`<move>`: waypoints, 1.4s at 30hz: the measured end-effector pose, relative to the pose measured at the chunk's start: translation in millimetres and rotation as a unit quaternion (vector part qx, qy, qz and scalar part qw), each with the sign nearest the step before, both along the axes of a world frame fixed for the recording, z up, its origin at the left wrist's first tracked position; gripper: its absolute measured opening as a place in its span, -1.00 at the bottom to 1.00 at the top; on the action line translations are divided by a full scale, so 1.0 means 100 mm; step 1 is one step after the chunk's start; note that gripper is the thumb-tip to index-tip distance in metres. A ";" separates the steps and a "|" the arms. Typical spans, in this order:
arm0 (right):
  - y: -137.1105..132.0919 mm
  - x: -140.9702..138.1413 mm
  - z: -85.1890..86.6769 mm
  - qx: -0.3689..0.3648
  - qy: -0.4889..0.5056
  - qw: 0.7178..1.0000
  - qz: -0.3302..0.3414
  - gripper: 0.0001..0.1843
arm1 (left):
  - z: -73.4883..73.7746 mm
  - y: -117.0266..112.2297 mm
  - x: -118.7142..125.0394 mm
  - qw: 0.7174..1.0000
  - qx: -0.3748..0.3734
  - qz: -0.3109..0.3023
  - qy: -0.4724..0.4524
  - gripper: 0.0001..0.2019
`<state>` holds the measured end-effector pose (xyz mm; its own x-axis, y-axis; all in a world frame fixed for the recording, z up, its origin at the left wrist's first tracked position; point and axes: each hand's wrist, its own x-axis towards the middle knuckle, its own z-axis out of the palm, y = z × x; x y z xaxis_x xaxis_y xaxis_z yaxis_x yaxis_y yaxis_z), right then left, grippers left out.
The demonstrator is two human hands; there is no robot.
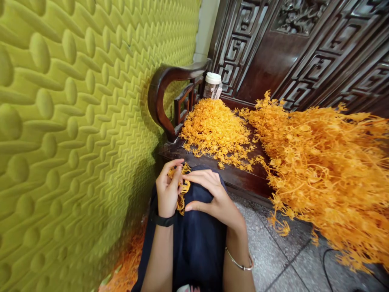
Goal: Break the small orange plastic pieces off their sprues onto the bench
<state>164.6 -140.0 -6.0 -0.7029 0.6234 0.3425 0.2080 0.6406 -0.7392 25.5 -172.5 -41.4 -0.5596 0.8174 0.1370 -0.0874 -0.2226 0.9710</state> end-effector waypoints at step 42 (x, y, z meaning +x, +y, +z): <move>0.18 -0.02 -0.29 -0.312 0.553 0.751 -0.185 -0.60 | 0.05 0.00 0.08 0.952 0.071 -0.292 -0.059 -0.76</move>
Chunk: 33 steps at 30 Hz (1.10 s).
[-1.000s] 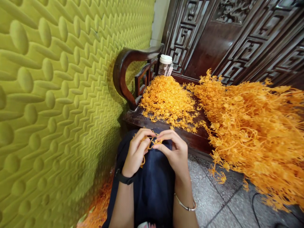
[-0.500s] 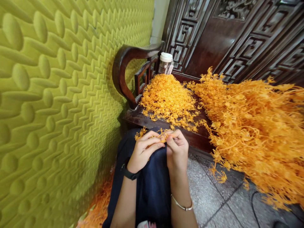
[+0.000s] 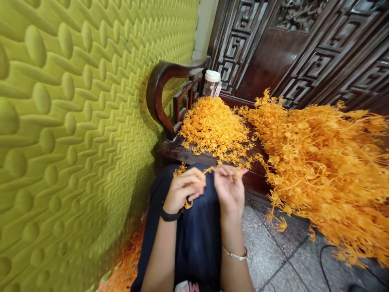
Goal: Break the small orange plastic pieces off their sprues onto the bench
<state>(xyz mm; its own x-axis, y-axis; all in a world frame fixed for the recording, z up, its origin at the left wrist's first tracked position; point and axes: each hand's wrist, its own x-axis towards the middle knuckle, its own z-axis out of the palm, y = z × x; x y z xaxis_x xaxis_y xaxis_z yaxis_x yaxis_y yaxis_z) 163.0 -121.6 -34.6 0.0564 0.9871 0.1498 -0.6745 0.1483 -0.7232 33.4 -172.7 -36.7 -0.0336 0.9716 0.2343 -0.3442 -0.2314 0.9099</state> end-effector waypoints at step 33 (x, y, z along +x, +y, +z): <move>0.00 0.13 0.06 -0.002 -0.149 0.974 0.171 -0.55 | -0.15 0.07 -0.11 0.988 -0.015 0.125 -0.084 -0.80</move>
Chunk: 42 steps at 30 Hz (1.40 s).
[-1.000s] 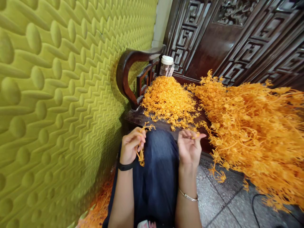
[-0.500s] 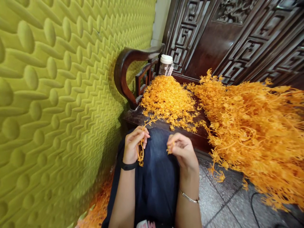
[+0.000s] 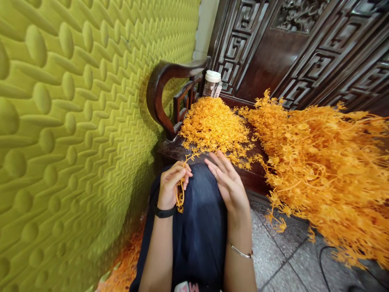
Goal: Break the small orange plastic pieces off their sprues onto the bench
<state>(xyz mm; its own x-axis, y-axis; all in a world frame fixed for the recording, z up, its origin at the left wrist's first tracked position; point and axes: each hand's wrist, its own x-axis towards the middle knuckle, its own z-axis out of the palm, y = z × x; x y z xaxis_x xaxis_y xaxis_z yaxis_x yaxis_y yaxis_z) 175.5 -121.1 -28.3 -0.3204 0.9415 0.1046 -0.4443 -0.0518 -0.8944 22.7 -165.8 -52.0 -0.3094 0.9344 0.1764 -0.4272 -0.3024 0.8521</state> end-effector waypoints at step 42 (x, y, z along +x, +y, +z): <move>-0.21 -0.10 0.16 0.324 -0.383 0.863 -0.058 -0.93 | 0.17 -0.11 0.09 0.982 -0.018 -0.118 0.146 -0.19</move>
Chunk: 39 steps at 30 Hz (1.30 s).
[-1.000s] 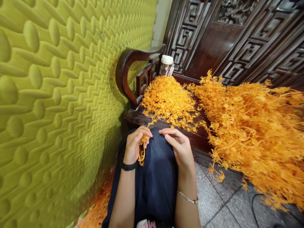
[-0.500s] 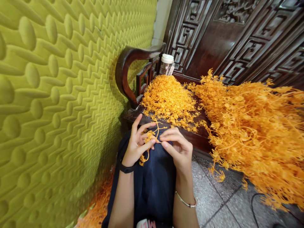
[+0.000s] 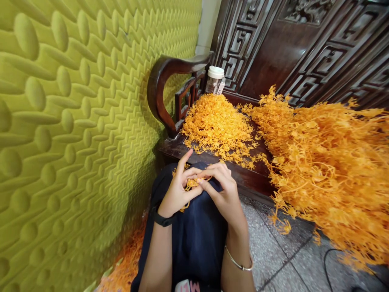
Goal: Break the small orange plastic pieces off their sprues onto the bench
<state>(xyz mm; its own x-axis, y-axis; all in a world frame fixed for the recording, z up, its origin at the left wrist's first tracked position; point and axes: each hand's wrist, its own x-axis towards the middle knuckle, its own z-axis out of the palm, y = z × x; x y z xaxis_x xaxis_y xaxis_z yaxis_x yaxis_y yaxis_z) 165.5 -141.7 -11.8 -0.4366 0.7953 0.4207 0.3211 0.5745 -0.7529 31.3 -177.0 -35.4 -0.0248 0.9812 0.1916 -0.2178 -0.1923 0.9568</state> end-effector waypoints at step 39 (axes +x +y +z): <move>0.09 -0.09 -0.19 -0.309 0.439 0.841 -0.063 -0.94 | 0.10 0.07 0.11 0.995 -0.041 -0.015 0.093 -0.77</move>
